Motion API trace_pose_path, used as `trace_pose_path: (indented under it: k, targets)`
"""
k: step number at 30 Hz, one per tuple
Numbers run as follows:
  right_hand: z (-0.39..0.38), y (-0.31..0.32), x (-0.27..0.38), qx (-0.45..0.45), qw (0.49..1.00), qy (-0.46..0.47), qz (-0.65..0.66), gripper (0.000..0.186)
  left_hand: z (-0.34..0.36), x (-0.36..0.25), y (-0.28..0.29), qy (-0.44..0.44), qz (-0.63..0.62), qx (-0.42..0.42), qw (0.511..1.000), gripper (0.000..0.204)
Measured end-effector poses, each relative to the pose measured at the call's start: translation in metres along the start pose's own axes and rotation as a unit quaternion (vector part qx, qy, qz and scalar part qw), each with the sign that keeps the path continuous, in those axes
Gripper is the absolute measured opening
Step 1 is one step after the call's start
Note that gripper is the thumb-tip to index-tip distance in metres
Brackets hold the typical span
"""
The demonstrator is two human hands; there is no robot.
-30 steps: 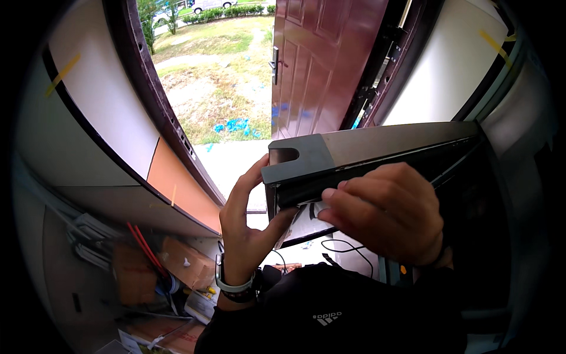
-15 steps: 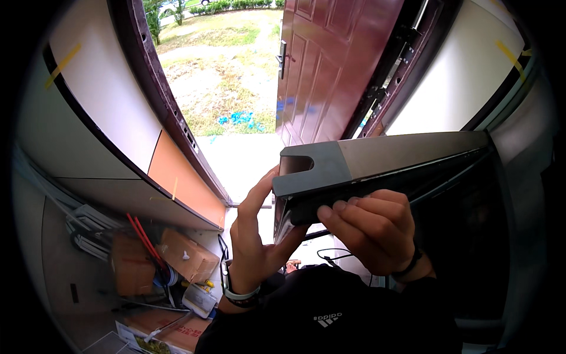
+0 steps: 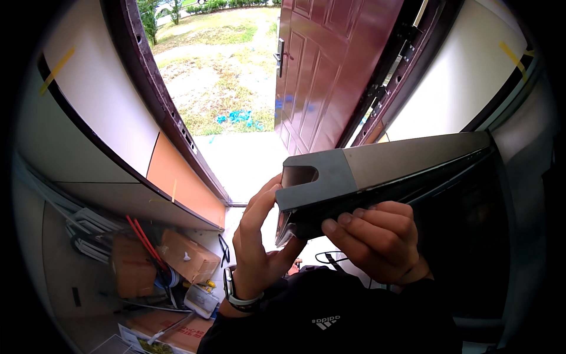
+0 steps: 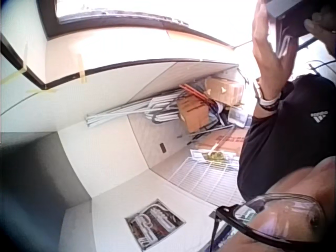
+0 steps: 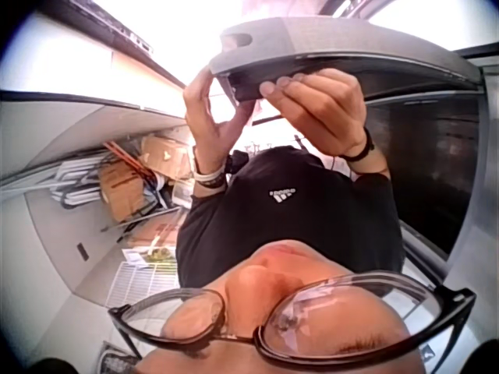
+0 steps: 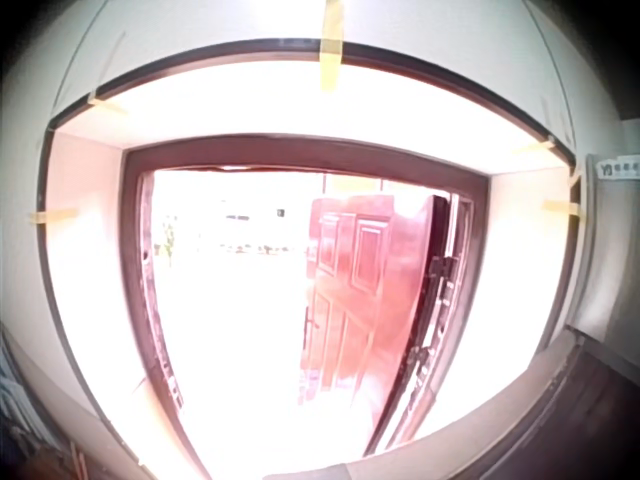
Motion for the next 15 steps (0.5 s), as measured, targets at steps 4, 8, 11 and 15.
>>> trace_pose_path:
  k: [4, 8, 11, 15]
  targets:
    - [0.001, 0.001, 0.003, 0.007, 1.0, -0.004, -0.005, 0.016, 0.001, -0.001, 0.001, -0.001, -0.003, -0.001, 1.0, 0.072]
    - [0.003, 0.002, 0.0, 0.029, 0.999, 0.003, -0.016, 0.016, 0.005, -0.002, 0.004, -0.013, 0.001, 0.008, 1.0, 0.073]
    - [0.005, 0.003, -0.004, 0.034, 0.999, -0.007, -0.035, 0.021, 0.009, -0.005, 0.006, -0.005, 0.012, 0.015, 1.0, 0.077]
    - [0.022, 0.006, -0.013, 0.094, 0.993, -0.04, -0.061, 0.039, 0.01, -0.003, 0.011, 0.001, 0.005, 0.024, 1.0, 0.084]
Point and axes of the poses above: each hand's wrist, its own z-axis towards the middle knuckle, its own y-axis out of the back of the hand, x = y × z, the point moved 3 cm from there along z, towards the middle knuckle, and after that the axes turned 8 degrees about x, right-handed, at the moved point
